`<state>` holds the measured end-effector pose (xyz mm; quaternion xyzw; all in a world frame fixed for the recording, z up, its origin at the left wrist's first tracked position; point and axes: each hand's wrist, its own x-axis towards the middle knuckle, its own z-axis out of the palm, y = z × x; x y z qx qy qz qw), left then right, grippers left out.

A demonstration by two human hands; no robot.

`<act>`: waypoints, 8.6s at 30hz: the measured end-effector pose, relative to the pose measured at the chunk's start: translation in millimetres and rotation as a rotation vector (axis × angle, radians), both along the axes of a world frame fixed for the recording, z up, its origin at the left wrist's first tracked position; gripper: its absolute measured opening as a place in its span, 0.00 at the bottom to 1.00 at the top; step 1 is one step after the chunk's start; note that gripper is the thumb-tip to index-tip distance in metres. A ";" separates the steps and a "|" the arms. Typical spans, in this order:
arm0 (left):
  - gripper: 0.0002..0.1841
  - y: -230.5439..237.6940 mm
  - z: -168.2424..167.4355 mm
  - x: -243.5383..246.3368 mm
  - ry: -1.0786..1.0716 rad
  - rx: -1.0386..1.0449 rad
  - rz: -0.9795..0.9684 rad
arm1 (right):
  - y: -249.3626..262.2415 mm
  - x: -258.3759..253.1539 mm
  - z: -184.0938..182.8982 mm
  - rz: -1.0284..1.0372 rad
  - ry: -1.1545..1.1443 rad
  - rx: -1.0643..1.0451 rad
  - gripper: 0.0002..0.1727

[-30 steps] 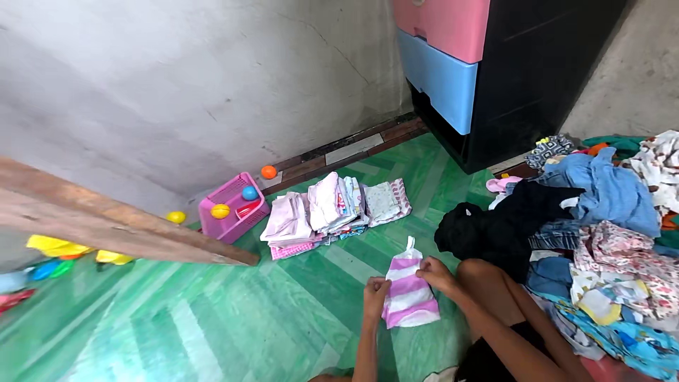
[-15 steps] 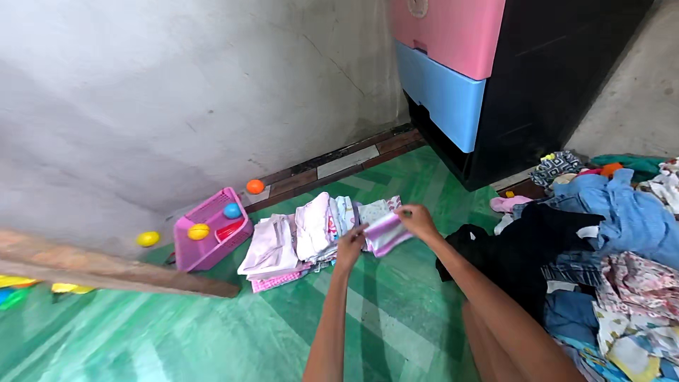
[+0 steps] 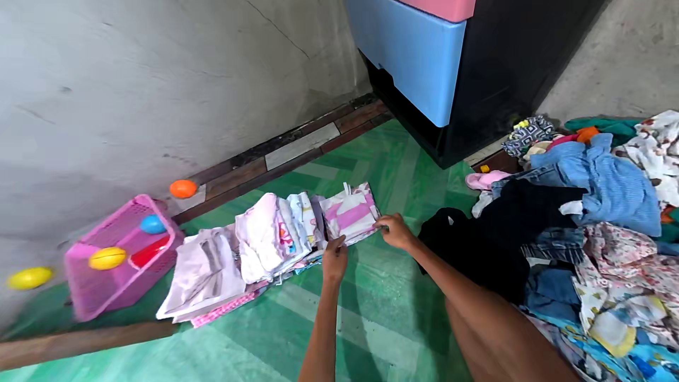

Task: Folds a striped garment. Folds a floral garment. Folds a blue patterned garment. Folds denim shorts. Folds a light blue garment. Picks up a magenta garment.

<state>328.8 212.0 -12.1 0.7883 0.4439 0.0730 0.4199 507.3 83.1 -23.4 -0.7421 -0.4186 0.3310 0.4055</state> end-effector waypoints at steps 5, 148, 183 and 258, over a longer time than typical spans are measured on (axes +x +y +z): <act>0.22 -12.3 -7.9 -22.2 -0.143 0.047 -0.015 | -38.5 -12.8 -0.9 -0.009 0.044 -0.024 0.26; 0.25 -107.6 154.0 -307.3 -0.400 0.114 0.283 | -109.0 -80.2 138.3 0.245 0.408 0.184 0.25; 0.11 -141.1 -2.2 -315.2 0.345 0.029 0.268 | -174.3 -143.5 -7.6 0.716 -0.264 -0.580 0.17; 0.19 -200.6 -13.7 -213.9 -0.267 -0.236 0.787 | -129.9 -144.0 -19.0 0.555 -0.260 -0.259 0.25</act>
